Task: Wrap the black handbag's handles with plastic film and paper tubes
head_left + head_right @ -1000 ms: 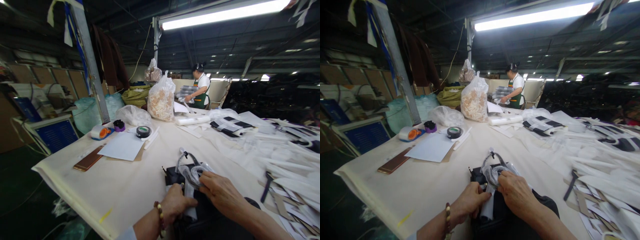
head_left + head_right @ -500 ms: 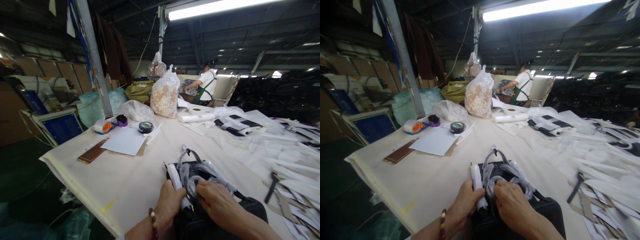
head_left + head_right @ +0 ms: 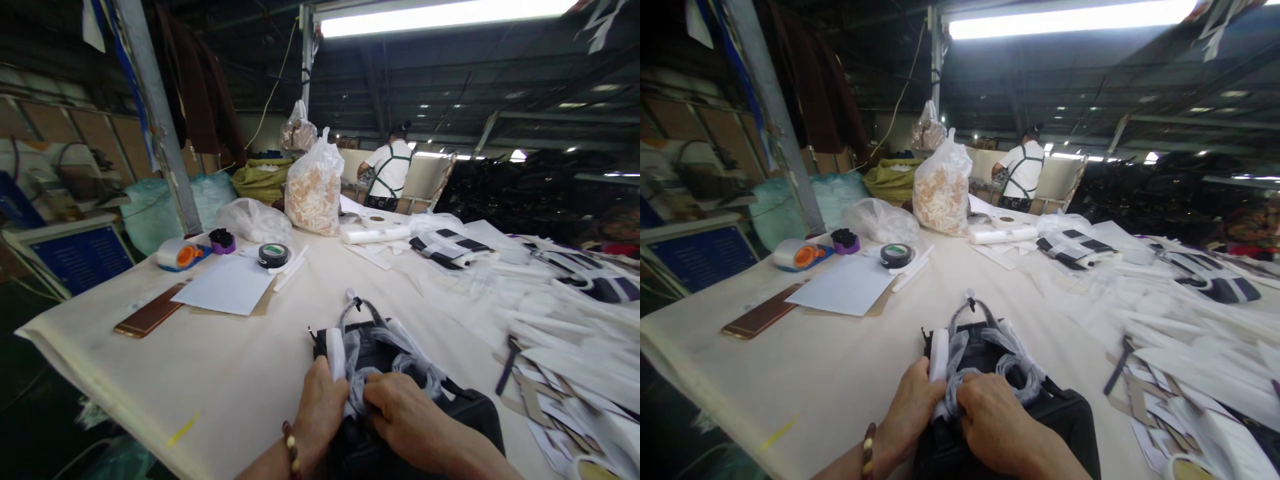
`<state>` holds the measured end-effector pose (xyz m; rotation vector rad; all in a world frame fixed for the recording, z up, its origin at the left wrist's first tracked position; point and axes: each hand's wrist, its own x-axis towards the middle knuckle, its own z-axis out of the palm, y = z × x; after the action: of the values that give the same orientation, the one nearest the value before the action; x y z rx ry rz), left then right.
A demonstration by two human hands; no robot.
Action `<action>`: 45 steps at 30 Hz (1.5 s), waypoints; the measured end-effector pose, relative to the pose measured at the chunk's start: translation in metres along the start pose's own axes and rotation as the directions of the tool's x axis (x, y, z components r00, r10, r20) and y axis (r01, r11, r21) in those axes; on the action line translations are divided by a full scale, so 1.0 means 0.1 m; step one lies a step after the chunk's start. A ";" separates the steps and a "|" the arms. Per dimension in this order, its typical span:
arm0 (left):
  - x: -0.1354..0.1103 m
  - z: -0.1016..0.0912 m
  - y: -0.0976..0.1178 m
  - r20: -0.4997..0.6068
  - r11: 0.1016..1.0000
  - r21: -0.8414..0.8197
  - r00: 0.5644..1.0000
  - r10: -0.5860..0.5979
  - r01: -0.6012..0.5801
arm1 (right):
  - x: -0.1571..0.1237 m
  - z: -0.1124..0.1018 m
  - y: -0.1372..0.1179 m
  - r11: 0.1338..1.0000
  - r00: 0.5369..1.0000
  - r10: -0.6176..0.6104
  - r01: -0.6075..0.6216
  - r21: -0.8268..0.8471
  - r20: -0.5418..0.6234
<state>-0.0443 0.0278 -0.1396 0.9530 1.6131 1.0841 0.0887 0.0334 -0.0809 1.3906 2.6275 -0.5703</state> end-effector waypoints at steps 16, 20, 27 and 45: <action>-0.06 -0.18 -0.06 0.554 0.883 -0.334 0.827 -0.099 0.330 | 0.00 0.20 0.16 0.979 0.996 -0.014 0.032 0.201 -0.090; -0.08 -0.17 -0.05 0.489 0.901 -0.329 0.867 -0.094 0.283 | -0.02 0.16 0.17 0.971 0.996 -0.010 0.030 0.236 -0.086; -0.04 -0.16 -0.10 0.505 0.870 -0.394 0.860 -0.065 0.297 | -0.02 0.17 0.16 0.952 0.997 -0.048 0.063 0.298 -0.058; -0.01 -0.02 -0.18 0.557 0.694 -0.544 0.822 -0.121 0.471 | 0.04 0.33 0.18 0.986 0.968 -0.156 0.164 0.024 -0.195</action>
<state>-0.0472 0.0205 -0.1561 0.3834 0.8091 0.9690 0.0985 0.0329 -0.1175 1.3131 2.9182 -0.5331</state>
